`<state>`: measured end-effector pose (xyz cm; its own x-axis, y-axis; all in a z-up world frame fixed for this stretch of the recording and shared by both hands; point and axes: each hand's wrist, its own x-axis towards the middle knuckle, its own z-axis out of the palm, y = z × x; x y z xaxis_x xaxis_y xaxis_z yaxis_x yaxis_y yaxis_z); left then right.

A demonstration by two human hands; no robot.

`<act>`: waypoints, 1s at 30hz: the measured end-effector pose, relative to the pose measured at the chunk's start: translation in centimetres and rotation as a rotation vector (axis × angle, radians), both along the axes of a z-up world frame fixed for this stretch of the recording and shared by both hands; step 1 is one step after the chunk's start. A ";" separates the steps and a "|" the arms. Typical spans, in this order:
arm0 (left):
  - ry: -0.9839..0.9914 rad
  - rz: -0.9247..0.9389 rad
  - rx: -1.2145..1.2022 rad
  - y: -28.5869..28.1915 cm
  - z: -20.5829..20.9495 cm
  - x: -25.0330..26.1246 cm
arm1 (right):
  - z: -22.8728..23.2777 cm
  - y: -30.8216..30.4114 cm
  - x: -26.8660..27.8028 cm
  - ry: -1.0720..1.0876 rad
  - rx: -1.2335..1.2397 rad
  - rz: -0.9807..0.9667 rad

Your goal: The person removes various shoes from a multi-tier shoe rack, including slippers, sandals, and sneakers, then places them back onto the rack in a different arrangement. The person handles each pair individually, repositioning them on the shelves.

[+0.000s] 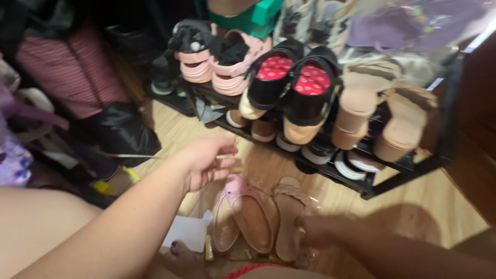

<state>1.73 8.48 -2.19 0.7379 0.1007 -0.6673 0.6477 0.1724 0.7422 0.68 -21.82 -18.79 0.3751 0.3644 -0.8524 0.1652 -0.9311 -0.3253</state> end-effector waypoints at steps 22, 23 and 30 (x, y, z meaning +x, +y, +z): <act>0.101 0.140 -0.021 4.3 -4.3 0.4 | -2.8 2.8 -3.5 -0.109 0.088 0.626; 0.102 0.131 -0.024 4.0 -4.4 0.5 | -2.4 3.3 -3.4 -0.107 0.089 0.629; 0.055 0.037 -0.081 1.8 -5.0 2.2 | -3.7 1.8 -2.0 -0.084 0.086 0.673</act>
<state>3.92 10.33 -7.23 0.6968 0.0707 -0.7138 0.6792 0.2549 0.6882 -1.34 -20.07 -22.44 0.1066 0.6067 -0.7877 0.7267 -0.5883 -0.3548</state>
